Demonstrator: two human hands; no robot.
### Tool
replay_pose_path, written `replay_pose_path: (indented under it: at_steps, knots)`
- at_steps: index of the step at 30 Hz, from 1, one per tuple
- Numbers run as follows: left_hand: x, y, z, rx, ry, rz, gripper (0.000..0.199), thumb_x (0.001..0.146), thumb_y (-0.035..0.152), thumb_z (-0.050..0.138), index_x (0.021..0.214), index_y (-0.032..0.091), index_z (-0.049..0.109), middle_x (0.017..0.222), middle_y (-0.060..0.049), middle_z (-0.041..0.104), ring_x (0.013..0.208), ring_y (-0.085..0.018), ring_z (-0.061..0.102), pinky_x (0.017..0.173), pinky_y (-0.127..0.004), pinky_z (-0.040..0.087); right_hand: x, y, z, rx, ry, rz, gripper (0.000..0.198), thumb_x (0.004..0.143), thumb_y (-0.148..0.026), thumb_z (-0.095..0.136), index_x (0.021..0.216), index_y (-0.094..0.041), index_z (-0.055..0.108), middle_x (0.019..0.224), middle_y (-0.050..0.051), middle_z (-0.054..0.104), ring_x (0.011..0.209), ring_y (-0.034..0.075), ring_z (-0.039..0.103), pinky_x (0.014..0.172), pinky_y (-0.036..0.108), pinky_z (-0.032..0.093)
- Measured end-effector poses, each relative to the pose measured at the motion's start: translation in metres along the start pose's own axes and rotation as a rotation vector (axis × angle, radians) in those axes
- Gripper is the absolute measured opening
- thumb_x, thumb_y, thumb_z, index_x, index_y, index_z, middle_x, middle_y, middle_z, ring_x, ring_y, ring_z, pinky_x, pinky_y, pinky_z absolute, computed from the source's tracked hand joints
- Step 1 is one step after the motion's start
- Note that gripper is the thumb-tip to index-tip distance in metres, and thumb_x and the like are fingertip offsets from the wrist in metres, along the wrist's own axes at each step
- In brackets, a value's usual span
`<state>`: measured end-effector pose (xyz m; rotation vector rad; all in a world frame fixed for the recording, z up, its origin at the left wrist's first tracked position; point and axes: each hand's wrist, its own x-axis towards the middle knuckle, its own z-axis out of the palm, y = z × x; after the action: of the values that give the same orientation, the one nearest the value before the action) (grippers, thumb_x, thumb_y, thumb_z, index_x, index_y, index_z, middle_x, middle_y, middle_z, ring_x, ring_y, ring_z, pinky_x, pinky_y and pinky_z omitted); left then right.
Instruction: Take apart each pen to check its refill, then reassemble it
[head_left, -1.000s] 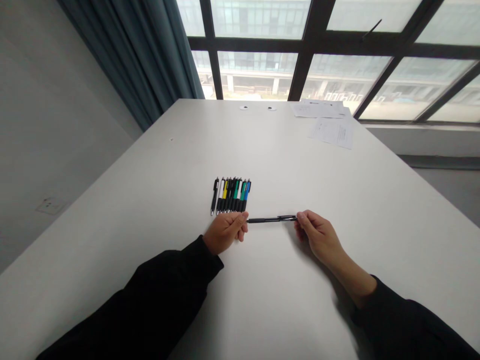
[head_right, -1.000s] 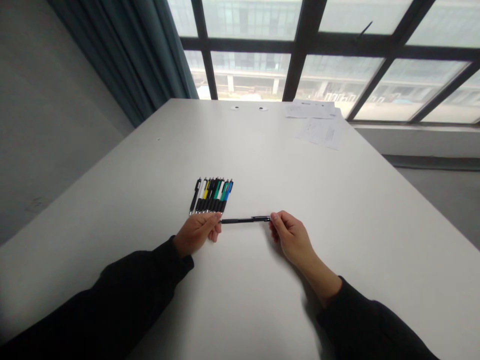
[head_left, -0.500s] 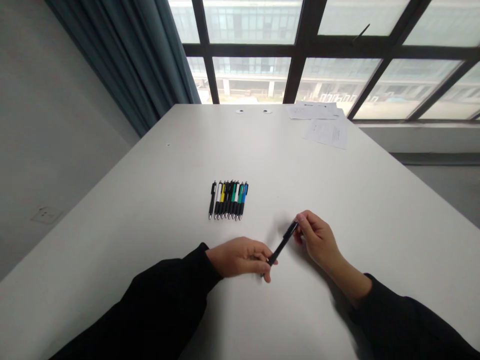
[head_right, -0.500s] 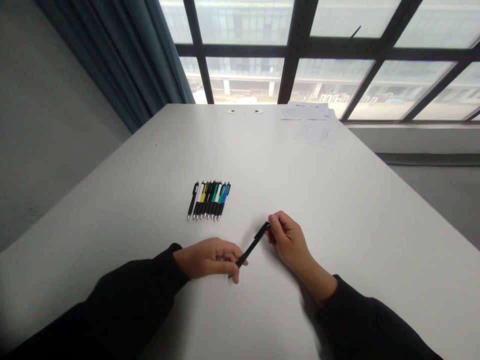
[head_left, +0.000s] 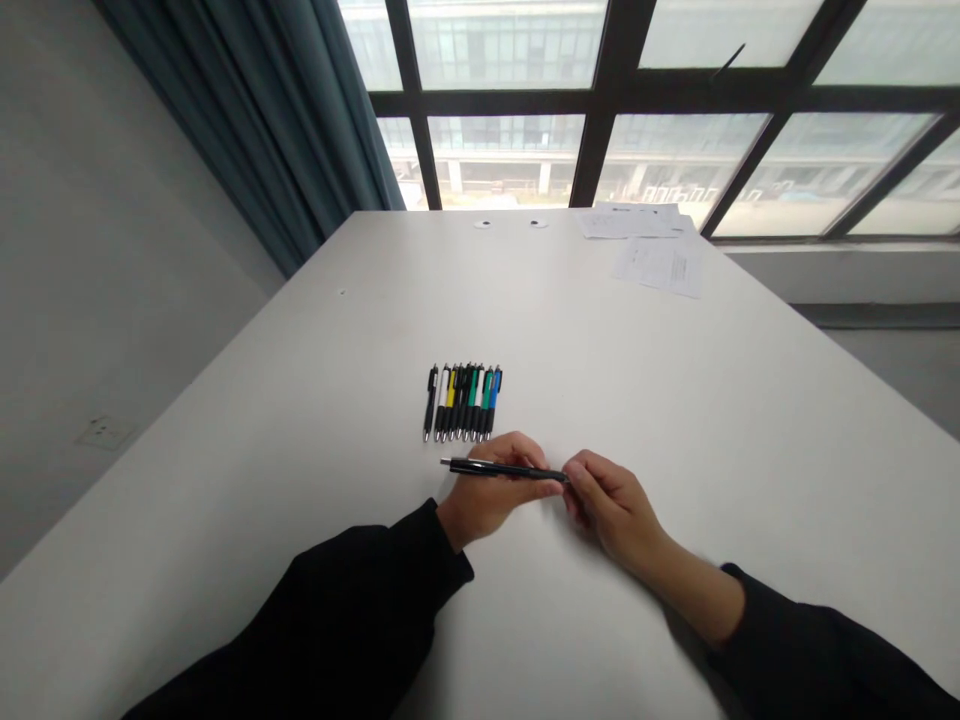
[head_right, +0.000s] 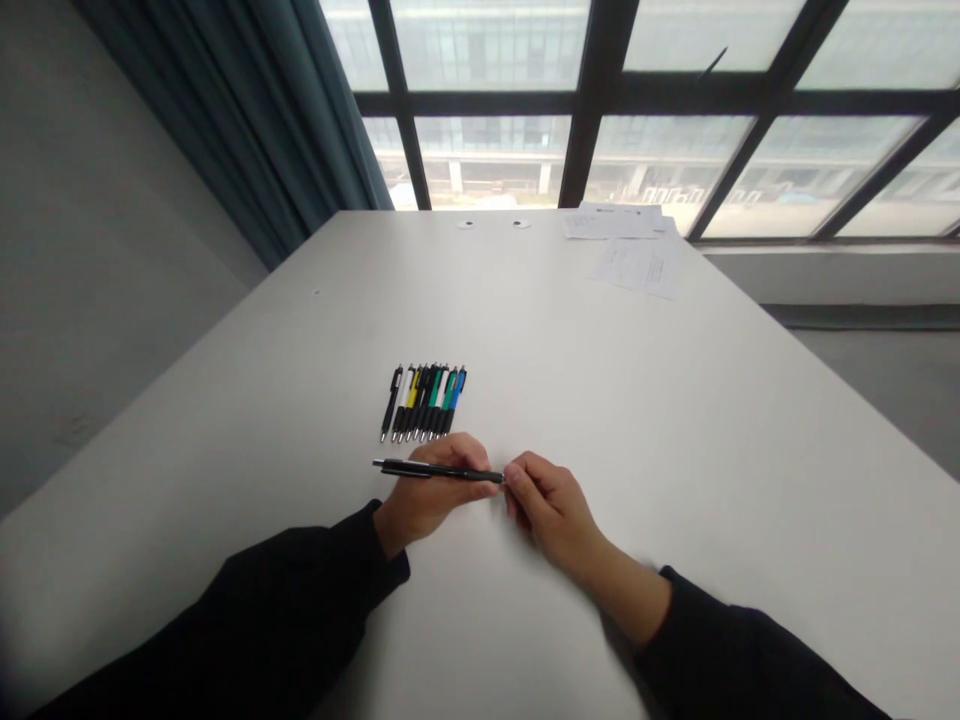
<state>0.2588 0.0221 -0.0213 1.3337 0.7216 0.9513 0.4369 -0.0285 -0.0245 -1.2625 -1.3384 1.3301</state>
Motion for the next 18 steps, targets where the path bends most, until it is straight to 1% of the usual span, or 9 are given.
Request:
replay_pose_path:
  at_steps: [2,4,5,6,8,10,12,14,18]
  knots:
    - [0.008,-0.001,0.001,0.067,0.044,0.001,0.034,0.073,0.038,0.081,0.077,0.017,0.054,0.067,0.002,0.056,0.060,-0.009,0.051,0.056,-0.022,0.040,0.013,0.000,0.004,-0.006,0.104,-0.002,0.050,0.095,-0.059,0.049,0.063,-0.021,0.049,0.049,-0.004,0.046,0.043,0.010,0.038,0.042,0.024,0.029]
    - [0.016,0.000,0.001,0.208,0.057,0.041,0.032,0.082,0.040,0.072,0.074,0.018,0.051,0.061,0.005,0.048,0.054,-0.007,0.042,0.052,-0.021,0.032,0.025,-0.001,0.007,0.032,0.142,0.008,0.053,0.093,-0.061,0.050,0.060,-0.021,0.047,0.047,-0.004,0.044,0.042,0.009,0.036,0.041,0.024,0.027]
    - [0.020,0.001,0.000,0.310,0.038,0.089,0.033,0.087,0.040,0.066,0.069,0.017,0.051,0.060,0.005,0.047,0.055,-0.008,0.041,0.053,-0.022,0.031,0.029,-0.001,0.008,0.074,0.128,0.032,0.053,0.093,-0.063,0.049,0.060,-0.021,0.048,0.046,-0.005,0.042,0.040,0.009,0.035,0.040,0.024,0.026]
    - [0.023,0.002,-0.001,0.408,0.008,0.133,0.035,0.090,0.040,0.061,0.065,0.016,0.052,0.060,0.003,0.049,0.057,-0.008,0.043,0.055,-0.024,0.033,0.032,-0.002,0.008,0.104,0.094,0.056,0.054,0.093,-0.064,0.048,0.060,-0.021,0.048,0.046,-0.005,0.042,0.039,0.009,0.035,0.039,0.024,0.025]
    - [0.026,0.004,-0.006,0.507,-0.054,0.158,0.043,0.095,0.041,0.053,0.060,0.016,0.053,0.058,0.002,0.049,0.058,-0.009,0.044,0.057,-0.025,0.034,0.033,-0.002,0.007,0.124,0.034,0.077,0.055,0.093,-0.064,0.048,0.060,-0.020,0.050,0.046,-0.004,0.043,0.039,0.009,0.036,0.039,0.023,0.025]
    - [0.026,0.005,-0.009,0.539,-0.137,0.120,0.048,0.097,0.043,0.047,0.060,0.016,0.056,0.057,0.002,0.050,0.057,-0.010,0.046,0.057,-0.025,0.035,0.030,-0.001,0.004,0.113,-0.002,0.079,0.053,0.093,-0.062,0.049,0.062,-0.020,0.051,0.048,-0.004,0.045,0.040,0.009,0.038,0.040,0.023,0.026]
    - [0.025,0.005,-0.012,0.531,-0.191,0.080,0.049,0.098,0.045,0.045,0.063,0.015,0.060,0.058,0.002,0.053,0.057,-0.010,0.048,0.058,-0.025,0.036,0.027,0.000,0.001,0.105,-0.021,0.079,0.049,0.094,-0.060,0.050,0.066,-0.019,0.054,0.051,-0.004,0.047,0.042,0.009,0.039,0.041,0.023,0.028]
    - [0.023,0.006,-0.012,0.516,-0.199,0.072,0.049,0.099,0.046,0.045,0.065,0.015,0.062,0.058,0.001,0.054,0.058,-0.010,0.050,0.059,-0.024,0.038,0.025,0.002,-0.001,0.104,-0.035,0.080,0.047,0.094,-0.059,0.051,0.070,-0.019,0.056,0.054,-0.004,0.049,0.043,0.009,0.041,0.042,0.023,0.029]
    - [0.022,0.005,-0.012,0.492,-0.191,0.079,0.049,0.098,0.046,0.046,0.065,0.015,0.064,0.057,0.001,0.055,0.057,-0.010,0.050,0.058,-0.024,0.039,0.024,0.003,-0.002,0.085,-0.040,0.069,0.045,0.096,-0.055,0.051,0.070,-0.019,0.056,0.055,-0.003,0.050,0.046,0.010,0.043,0.044,0.023,0.030]
